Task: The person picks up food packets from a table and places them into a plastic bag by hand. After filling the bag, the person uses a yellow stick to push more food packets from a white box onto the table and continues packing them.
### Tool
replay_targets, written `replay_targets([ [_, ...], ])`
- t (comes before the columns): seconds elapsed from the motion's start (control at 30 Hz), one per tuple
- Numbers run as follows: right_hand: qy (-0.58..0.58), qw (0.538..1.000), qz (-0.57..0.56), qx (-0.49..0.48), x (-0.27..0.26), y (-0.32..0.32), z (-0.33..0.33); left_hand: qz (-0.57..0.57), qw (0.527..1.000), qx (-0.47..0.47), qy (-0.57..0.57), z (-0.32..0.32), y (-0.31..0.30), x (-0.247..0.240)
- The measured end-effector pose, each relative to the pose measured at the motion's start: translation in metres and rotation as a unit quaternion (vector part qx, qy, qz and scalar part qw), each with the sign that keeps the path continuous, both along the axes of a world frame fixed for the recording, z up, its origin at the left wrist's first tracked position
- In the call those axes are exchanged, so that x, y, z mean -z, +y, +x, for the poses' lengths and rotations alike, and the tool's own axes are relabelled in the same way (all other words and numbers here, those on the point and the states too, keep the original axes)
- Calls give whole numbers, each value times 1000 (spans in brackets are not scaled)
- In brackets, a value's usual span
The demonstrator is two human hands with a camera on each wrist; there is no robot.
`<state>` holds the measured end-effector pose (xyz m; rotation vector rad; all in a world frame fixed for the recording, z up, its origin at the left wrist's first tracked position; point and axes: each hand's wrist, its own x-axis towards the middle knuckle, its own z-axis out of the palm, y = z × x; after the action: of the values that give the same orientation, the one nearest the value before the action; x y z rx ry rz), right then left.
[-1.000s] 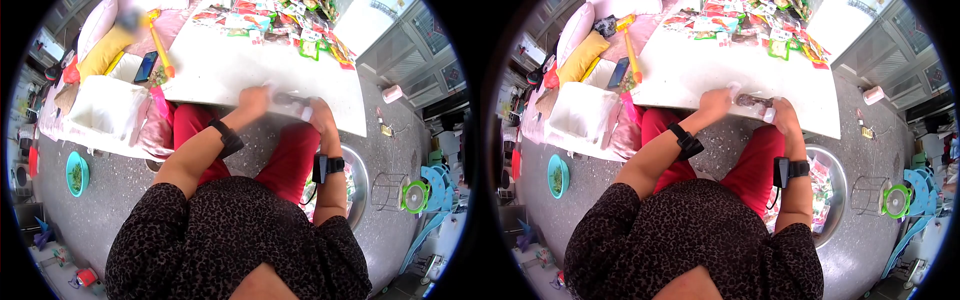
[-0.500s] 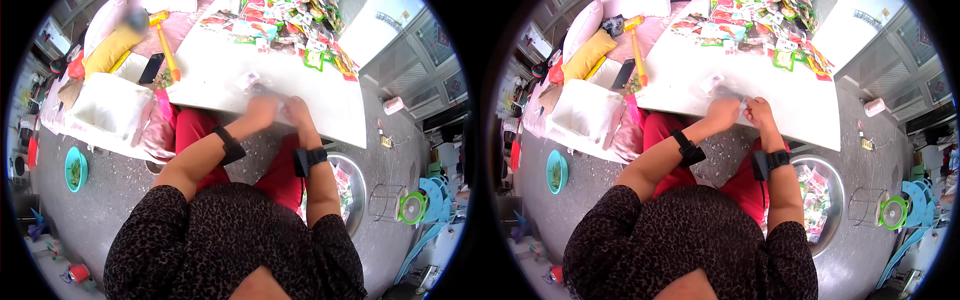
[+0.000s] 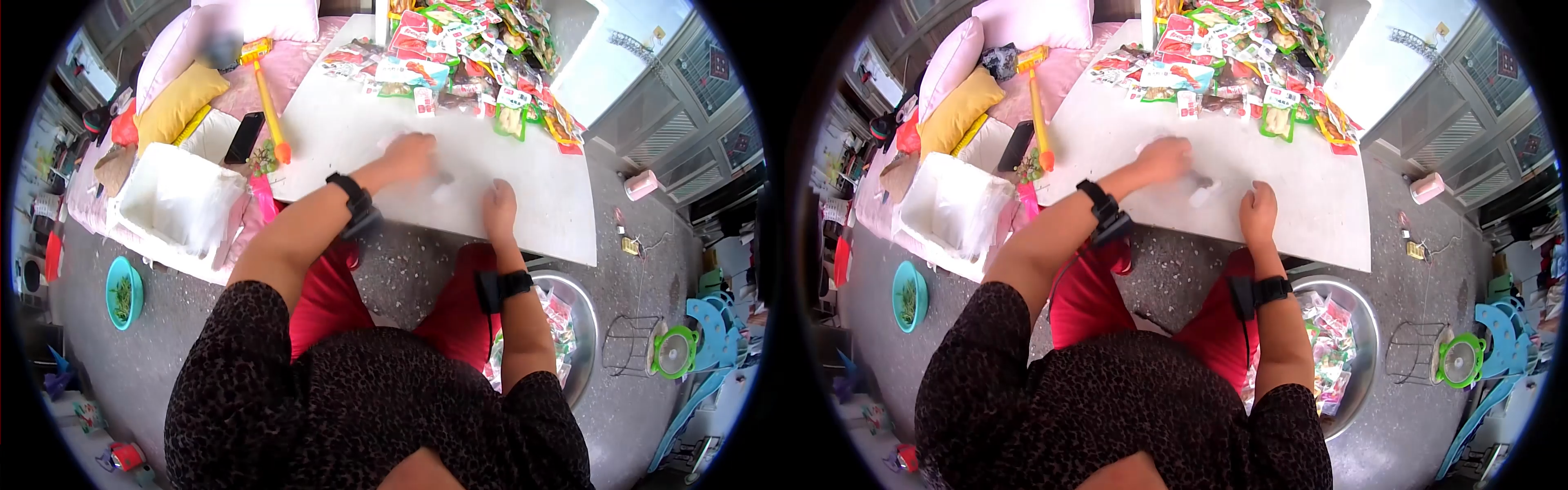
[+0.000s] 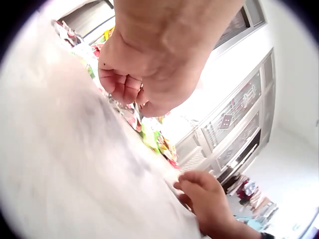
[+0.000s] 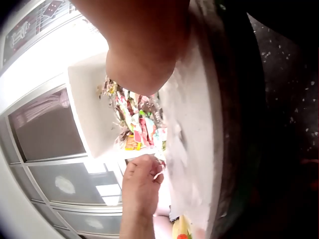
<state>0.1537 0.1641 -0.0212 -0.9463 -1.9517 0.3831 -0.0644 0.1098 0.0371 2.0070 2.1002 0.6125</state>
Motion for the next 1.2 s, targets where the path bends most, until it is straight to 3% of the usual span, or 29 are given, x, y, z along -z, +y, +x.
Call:
replay_targets([
  [0.23,-13,1000,-24,13,1,3,0,76,995,-60,27,-45,79,13],
  [0.33,-23,999,-33,20,0,4,-1,154,982,-47,100,-55,105,35],
  [0.43,-25,999,-32,18,1,6,0,17,995,-22,94,-59,119,33],
  [0.63,-22,999,-23,18,2,6,0,12,965,3,260,-55,118,20],
  [0.73,-25,999,-20,23,3,6,1,86,972,-20,216,-49,105,4],
  [0.87,-20,999,18,41,11,8,3,91,995,-1,47,-30,72,-26],
  [0.93,59,996,-67,26,5,6,2,117,992,29,-24,-25,53,-34],
  [0.97,96,989,-109,19,2,4,3,94,993,55,-48,-23,44,-39],
  [1.07,103,992,-70,25,-8,13,12,3,981,119,-154,-16,19,-58],
  [1.1,161,970,-175,-41,-17,11,15,-42,968,132,-211,-11,9,-64],
  [1.17,267,873,-373,-168,-47,4,21,-103,933,157,-307,-3,-7,-61],
  [1.2,265,840,-434,-191,-58,-4,24,-118,916,170,-344,1,-14,-59],
])
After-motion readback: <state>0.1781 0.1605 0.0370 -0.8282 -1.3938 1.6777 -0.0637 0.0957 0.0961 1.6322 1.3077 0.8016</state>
